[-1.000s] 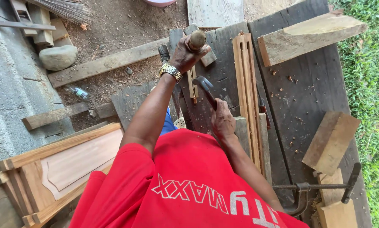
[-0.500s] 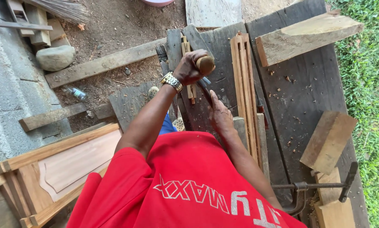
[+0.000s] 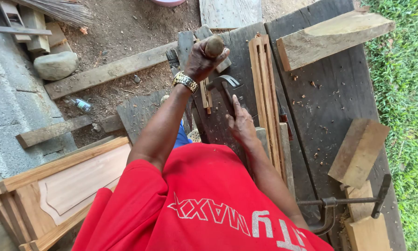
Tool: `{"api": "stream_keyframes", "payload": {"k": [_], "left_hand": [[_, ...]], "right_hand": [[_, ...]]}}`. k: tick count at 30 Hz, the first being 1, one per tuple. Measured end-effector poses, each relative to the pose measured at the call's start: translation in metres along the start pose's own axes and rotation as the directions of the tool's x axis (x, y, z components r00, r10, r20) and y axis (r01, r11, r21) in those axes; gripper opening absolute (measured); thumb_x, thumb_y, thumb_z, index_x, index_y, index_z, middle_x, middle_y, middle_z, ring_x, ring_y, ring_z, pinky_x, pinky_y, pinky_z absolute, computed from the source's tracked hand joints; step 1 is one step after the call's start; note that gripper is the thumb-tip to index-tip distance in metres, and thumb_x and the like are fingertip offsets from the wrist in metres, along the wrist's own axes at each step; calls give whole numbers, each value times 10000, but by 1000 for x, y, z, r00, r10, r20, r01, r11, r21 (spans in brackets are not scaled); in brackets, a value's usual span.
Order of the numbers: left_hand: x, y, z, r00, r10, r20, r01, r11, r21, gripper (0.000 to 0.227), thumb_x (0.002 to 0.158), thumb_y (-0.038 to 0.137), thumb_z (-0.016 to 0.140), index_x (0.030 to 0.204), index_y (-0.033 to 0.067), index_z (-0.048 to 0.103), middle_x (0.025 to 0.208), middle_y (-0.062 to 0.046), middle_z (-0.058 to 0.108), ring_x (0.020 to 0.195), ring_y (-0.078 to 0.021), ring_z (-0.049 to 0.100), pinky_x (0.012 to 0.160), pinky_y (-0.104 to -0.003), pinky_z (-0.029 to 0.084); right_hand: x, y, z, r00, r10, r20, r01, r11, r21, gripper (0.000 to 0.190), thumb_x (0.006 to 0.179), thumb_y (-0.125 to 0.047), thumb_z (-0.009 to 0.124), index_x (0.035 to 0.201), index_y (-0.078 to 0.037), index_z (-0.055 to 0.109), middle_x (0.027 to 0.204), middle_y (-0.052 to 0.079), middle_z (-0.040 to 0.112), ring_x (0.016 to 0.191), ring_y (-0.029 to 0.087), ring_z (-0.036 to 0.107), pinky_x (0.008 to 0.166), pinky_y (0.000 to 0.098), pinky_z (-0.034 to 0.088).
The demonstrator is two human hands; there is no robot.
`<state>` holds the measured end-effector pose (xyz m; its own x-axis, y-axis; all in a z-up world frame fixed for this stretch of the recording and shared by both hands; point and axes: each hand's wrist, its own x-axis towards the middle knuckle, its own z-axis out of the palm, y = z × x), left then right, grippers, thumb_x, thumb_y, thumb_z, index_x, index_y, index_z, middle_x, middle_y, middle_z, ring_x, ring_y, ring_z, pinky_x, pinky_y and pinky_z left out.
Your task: Using a hammer and other tools to work on pieces of wood in a workshop.
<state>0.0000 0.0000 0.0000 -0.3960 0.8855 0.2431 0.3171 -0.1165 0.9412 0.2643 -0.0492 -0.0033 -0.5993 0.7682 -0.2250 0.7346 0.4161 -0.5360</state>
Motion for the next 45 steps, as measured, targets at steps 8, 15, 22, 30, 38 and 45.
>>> {"api": "stream_keyframes", "payload": {"k": [8,15,22,30,38,45], "left_hand": [[1,-20,0,991,-116,70,125,983,-135,287,900,336,837,975,93,701,867,-26,743,792,-129,727,680,-278,626],[0,-17,11,999,-17,30,20,994,-110,273,923,341,817,1019,111,708,905,-20,737,807,-120,745,697,-304,614],[10,11,2,994,-97,40,97,995,14,366,906,381,855,965,50,712,800,-47,740,700,-143,680,636,-320,574],[6,6,-3,999,-41,11,41,998,-36,362,905,386,841,990,60,709,847,-39,745,791,-126,701,710,-341,584],[7,5,3,998,-60,-10,59,998,-26,358,899,387,833,1026,72,719,867,-45,767,808,-122,734,735,-338,610],[8,-3,4,998,-55,-8,55,998,-10,368,906,398,828,1064,86,715,892,-47,776,831,-134,750,743,-345,623]], "right_hand": [[5,-12,-18,993,66,101,-64,998,-22,788,956,-141,645,1635,-175,248,1001,251,668,952,414,685,877,525,535],[6,-18,-20,992,70,102,-69,998,-13,814,932,-132,652,1632,-171,238,976,255,659,919,421,683,859,526,534],[5,6,-8,996,-78,-32,79,996,34,794,925,-114,660,1608,-32,265,1055,306,688,968,457,679,874,524,549],[-3,53,1,986,46,-161,28,901,433,587,909,-149,763,1418,-19,501,1079,165,707,864,233,740,686,351,653],[-33,1,-68,948,317,19,-270,774,573,604,898,-160,736,1445,-56,502,733,45,670,474,109,571,372,292,451],[-52,-24,-89,919,394,-1,-330,771,545,638,900,-175,761,1492,-88,539,728,19,663,478,80,552,390,274,447]]}}
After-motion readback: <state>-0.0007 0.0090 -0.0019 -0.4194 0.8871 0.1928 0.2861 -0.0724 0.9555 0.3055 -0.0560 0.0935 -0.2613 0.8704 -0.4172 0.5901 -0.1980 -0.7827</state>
